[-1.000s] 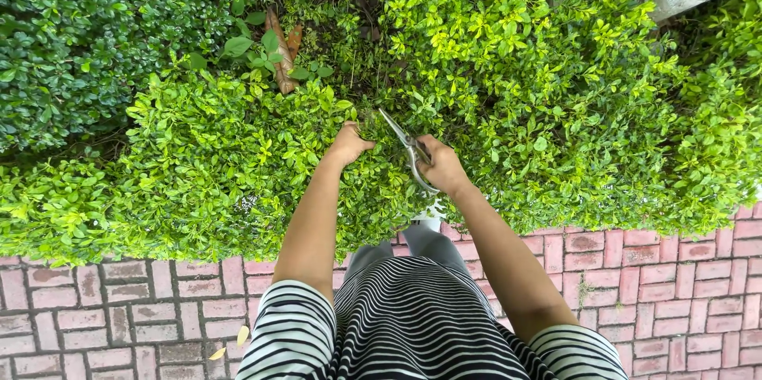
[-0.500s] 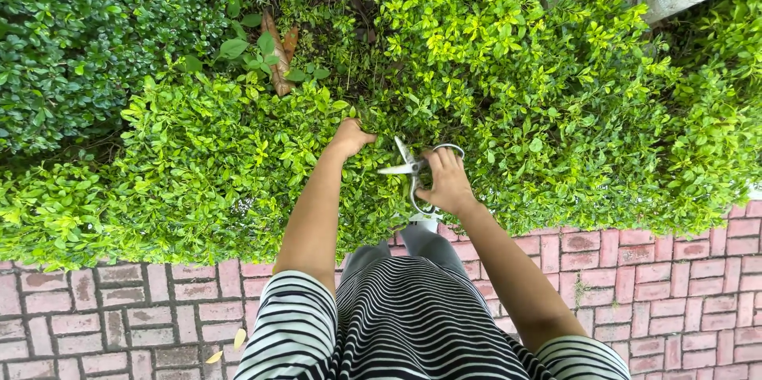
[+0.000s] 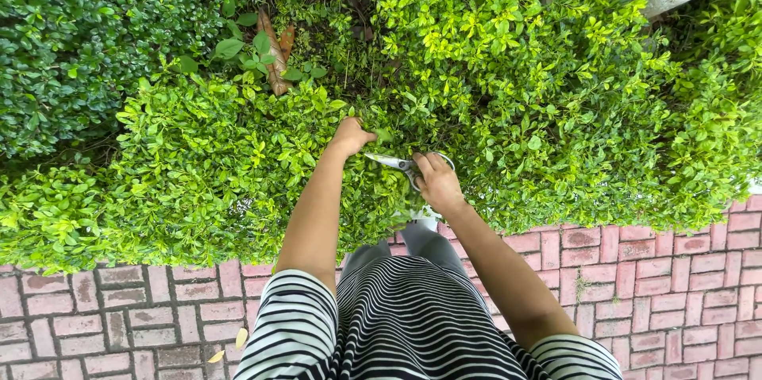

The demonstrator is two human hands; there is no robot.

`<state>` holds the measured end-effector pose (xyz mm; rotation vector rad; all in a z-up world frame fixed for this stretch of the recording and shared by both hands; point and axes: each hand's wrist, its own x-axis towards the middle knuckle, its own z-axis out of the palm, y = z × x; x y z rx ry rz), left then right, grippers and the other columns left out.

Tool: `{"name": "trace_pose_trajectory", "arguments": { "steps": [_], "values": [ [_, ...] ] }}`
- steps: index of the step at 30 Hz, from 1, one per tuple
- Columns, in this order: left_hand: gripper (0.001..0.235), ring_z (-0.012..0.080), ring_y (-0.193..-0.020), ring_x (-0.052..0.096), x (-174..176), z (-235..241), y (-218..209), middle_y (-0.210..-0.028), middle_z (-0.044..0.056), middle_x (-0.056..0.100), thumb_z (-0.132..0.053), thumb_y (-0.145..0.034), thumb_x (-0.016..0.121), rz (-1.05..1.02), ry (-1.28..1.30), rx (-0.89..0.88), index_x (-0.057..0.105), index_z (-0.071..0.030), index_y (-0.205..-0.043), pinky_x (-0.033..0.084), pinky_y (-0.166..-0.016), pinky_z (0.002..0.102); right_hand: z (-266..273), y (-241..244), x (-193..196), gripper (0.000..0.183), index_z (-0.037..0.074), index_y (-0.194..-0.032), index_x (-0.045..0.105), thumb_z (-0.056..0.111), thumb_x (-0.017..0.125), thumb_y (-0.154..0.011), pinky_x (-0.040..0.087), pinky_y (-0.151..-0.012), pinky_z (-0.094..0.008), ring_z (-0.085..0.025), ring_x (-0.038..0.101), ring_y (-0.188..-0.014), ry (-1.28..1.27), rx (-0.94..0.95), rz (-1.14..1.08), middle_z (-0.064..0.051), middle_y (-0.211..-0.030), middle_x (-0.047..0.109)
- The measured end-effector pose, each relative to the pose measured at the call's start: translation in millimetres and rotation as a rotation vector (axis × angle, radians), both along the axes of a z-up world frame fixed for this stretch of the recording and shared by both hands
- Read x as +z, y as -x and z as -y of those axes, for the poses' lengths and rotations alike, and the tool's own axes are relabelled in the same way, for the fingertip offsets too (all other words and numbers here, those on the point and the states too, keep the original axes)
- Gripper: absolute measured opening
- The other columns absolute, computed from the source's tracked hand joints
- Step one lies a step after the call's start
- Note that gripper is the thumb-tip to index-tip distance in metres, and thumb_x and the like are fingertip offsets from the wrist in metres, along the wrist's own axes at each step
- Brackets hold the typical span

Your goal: Trimming a garden hedge using hand shears.

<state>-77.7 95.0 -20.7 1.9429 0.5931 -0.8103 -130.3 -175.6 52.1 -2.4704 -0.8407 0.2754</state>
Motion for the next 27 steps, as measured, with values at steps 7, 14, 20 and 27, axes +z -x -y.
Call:
{"name": "trace_pose_trajectory", "arguments": {
  "steps": [7, 14, 20, 27],
  "values": [
    [0.043, 0.0283, -0.101, 0.071, 12.3, 5.0, -2.3, -0.114, 0.019, 0.070, -0.028, -0.086, 0.079, -0.084, -0.001, 0.020, 0.067, 0.005, -0.111, 0.058, -0.097, 0.042, -16.6, -5.2, 46.6, 0.058, -0.002, -0.126, 0.057, 0.004, 0.074, -0.071, 0.048, -0.094, -0.050, -0.042, 0.058, -0.106, -0.024, 0.029, -0.031, -0.022, -0.107, 0.060],
    [0.062, 0.0238, -0.119, 0.057, 59.0, 0.2, -1.1, -0.134, 0.010, 0.059, -0.014, -0.080, 0.084, 0.197, 0.186, 0.001, 0.057, -0.014, -0.136, 0.043, -0.107, 0.044, 9.1, 8.6, 7.7, 0.052, 0.001, -0.131, 0.055, 0.001, 0.070, -0.081, 0.052, -0.092, -0.047, -0.039, 0.062, -0.103, -0.157, -0.189, -0.048, -0.019, -0.111, 0.061],
    [0.024, 0.0207, -0.089, 0.074, 64.7, -83.9, -3.4, -0.110, 0.008, 0.079, -0.020, -0.097, 0.069, 0.374, -0.010, 0.546, 0.076, -0.021, -0.120, 0.062, -0.075, 0.034, 12.3, 7.0, 1.4, 0.053, 0.003, -0.132, 0.055, 0.001, 0.071, -0.081, 0.054, -0.087, -0.044, -0.036, 0.064, -0.096, -0.242, -0.387, -0.114, -0.017, -0.109, 0.061],
    [0.049, 0.0258, -0.102, 0.067, 20.7, -131.7, 36.2, -0.134, 0.012, 0.058, -0.025, -0.074, 0.084, 0.407, -0.323, 0.279, 0.072, -0.027, -0.121, 0.055, -0.086, 0.037, -44.6, -16.8, 29.0, 0.062, 0.006, -0.130, 0.056, 0.016, 0.080, -0.073, 0.055, -0.088, -0.044, -0.035, 0.065, -0.102, -0.115, -0.190, -0.158, -0.016, -0.116, 0.061]
  ]
}}
